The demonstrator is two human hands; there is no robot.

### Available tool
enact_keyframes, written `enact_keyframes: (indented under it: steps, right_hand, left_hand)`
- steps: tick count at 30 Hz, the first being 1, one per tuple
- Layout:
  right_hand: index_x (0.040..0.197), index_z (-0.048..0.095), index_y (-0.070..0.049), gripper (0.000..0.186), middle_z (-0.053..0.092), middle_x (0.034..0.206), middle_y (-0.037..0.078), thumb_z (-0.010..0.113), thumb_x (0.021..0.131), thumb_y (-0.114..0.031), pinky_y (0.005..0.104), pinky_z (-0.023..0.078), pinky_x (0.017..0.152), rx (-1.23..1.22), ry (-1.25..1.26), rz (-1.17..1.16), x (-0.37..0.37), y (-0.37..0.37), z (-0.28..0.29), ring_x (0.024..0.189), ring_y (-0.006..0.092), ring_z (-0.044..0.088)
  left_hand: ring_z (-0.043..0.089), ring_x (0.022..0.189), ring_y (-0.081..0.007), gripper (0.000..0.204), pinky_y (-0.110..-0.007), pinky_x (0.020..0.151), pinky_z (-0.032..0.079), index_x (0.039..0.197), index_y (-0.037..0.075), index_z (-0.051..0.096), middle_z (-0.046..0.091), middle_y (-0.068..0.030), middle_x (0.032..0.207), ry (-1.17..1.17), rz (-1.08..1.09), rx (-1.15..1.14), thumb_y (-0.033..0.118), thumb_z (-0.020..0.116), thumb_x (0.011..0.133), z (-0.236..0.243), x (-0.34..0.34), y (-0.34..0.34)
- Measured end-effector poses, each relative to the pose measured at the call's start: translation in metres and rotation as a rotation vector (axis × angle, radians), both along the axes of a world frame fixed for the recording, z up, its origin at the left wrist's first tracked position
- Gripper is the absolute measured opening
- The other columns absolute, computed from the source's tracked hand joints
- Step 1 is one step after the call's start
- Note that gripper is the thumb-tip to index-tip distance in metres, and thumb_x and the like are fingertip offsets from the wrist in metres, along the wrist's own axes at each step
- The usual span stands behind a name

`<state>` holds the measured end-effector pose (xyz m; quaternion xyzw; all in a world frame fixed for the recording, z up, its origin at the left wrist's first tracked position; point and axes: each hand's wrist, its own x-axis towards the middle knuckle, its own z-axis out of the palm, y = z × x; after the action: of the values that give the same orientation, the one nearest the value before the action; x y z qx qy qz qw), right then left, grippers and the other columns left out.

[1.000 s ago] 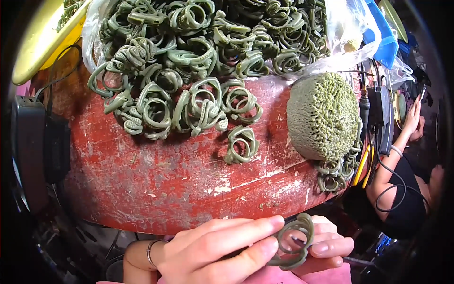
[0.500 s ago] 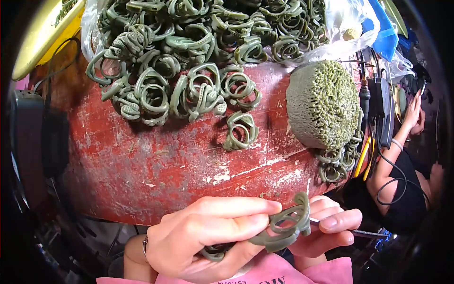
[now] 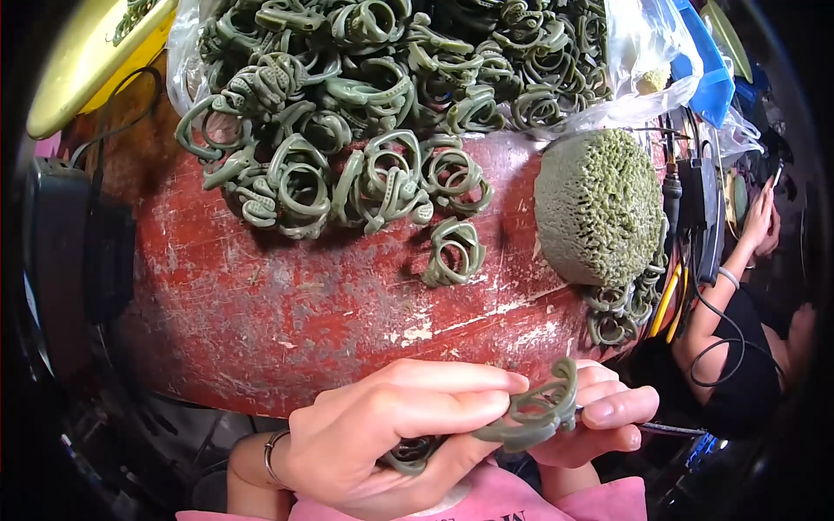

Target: Refining and joining green wax jewelry molds using a heated wax pen tool.

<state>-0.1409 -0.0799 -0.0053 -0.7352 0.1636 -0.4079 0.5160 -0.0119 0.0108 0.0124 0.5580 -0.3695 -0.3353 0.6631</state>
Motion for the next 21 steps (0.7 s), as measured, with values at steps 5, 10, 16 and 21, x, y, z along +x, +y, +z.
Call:
enact_keyframes:
  steps: [5, 10, 16, 21]
  right_hand:
    - [0.084, 0.047, -0.001, 0.03, 0.061, 0.061, 0.012, 0.039, 0.09, -0.029, 0.0262, 0.047, 0.04, 0.015, -0.1, 0.014, -0.002, -0.004, 0.0, 0.05, 0.0209, 0.061]
    - [0.081, 0.049, 0.001, 0.032, 0.061, 0.062, 0.014, 0.04, 0.09, -0.028, 0.0277, 0.048, 0.042, 0.149, -0.178, -0.015, 0.004, 0.0, -0.002, 0.051, 0.0218, 0.061]
    - [0.085, 0.053, 0.005, 0.035, 0.061, 0.065, 0.017, 0.042, 0.089, -0.028, 0.0294, 0.05, 0.044, 0.456, -0.216, 0.105, 0.0, -0.007, 0.003, 0.056, 0.0232, 0.062]
    - [0.084, 0.052, 0.005, 0.04, 0.059, 0.063, 0.019, 0.043, 0.085, -0.034, 0.031, 0.049, 0.045, 0.872, -0.272, 0.113, -0.007, -0.004, 0.003, 0.056, 0.023, 0.061]
  left_hand:
    - [0.06, 0.064, -0.018, 0.023, -0.023, 0.055, 0.051, 0.086, -0.003, 0.047, 0.057, -0.0224, 0.081, -0.009, 0.007, -0.035, -0.01, 0.061, 0.069, -0.003, -0.001, 0.0]
    - [0.06, 0.066, -0.0189, 0.023, -0.023, 0.057, 0.051, 0.086, -0.002, 0.047, 0.057, -0.0229, 0.082, -0.005, 0.008, -0.008, -0.011, 0.06, 0.068, -0.002, -0.001, 0.001]
    - [0.06, 0.063, -0.0181, 0.027, -0.024, 0.056, 0.05, 0.086, -0.001, 0.046, 0.058, -0.0219, 0.082, -0.009, 0.024, 0.041, -0.011, 0.063, 0.067, -0.002, -0.001, 0.001]
    - [0.06, 0.064, -0.0165, 0.032, -0.022, 0.053, 0.049, 0.086, 0.0, 0.046, 0.059, -0.0201, 0.079, -0.033, -0.044, -0.024, -0.006, 0.069, 0.064, -0.008, 0.004, 0.0]
